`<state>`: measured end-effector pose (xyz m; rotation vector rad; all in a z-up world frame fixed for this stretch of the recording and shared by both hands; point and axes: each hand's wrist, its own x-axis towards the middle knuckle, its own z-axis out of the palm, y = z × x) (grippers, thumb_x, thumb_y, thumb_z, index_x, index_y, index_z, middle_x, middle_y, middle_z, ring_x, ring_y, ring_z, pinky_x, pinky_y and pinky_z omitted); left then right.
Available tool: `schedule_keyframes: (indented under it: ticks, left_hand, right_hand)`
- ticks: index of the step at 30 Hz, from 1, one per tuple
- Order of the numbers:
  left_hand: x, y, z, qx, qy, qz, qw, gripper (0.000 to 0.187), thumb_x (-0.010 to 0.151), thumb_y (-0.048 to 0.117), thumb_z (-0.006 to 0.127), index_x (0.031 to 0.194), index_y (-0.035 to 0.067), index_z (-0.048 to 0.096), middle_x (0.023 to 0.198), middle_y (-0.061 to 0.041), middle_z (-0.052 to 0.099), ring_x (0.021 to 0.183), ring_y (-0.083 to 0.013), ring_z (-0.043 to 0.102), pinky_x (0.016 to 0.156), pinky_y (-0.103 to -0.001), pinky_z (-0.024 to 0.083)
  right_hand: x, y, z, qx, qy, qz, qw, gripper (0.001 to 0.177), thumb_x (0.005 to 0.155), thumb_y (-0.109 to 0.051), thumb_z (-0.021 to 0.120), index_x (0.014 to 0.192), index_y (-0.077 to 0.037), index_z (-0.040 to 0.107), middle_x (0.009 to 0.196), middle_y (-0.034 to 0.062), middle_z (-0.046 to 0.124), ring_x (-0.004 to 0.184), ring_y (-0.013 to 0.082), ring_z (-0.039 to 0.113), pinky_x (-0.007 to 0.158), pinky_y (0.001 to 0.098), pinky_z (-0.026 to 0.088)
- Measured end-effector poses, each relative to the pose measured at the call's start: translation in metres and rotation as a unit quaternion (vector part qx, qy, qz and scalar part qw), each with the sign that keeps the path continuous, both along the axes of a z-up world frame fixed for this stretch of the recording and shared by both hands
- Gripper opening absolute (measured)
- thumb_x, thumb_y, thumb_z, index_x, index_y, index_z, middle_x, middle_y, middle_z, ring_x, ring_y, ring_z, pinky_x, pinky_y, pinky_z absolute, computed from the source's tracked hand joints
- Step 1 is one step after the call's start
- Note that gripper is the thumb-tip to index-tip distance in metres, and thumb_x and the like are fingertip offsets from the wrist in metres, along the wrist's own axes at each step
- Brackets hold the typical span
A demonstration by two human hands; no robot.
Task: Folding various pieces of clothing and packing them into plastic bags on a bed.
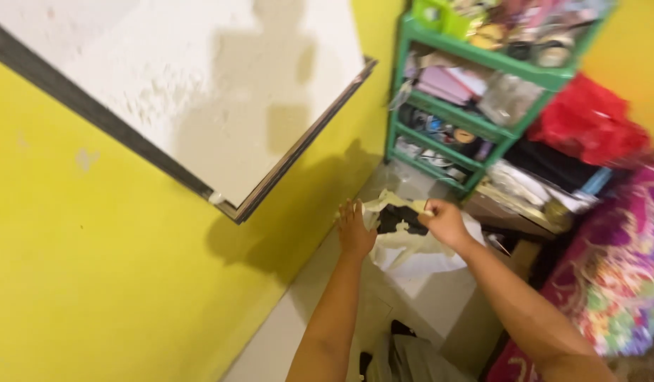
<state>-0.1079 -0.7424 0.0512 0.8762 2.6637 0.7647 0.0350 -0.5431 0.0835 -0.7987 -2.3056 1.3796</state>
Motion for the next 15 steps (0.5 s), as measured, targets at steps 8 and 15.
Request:
schedule_keyframes:
  ticks: [8,15]
  left_hand:
    - [0.019,0.061,0.097,0.101,-0.018,-0.027,0.994,0.067,0.083,0.034,0.071,0.140,0.007,0.050,0.130,-0.021,0.063,0.120,-0.0411,0.060,0.100,-0.050,0.049]
    - [0.059,0.109,0.167,0.184,-0.083,-0.076,0.976,0.040,0.088,0.038,0.060,0.097,0.002,0.075,0.094,-0.024,0.074,0.093,-0.0455,0.070,0.084,-0.053,0.055]
  right_hand:
    - [0.083,0.018,0.154,0.053,0.153,-0.126,0.979,0.027,0.081,-0.005,0.071,0.068,-0.007,0.048,0.063,-0.0042,0.047,0.060,0.0047,0.041,0.052,0.0268,0.034]
    - [0.150,0.035,0.182,0.023,0.230,-0.233,0.945,0.025,0.083,-0.004,0.072,0.070,-0.009,0.052,0.063,-0.0073,0.048,0.059,0.0036,0.043,0.051,0.0254,0.034]
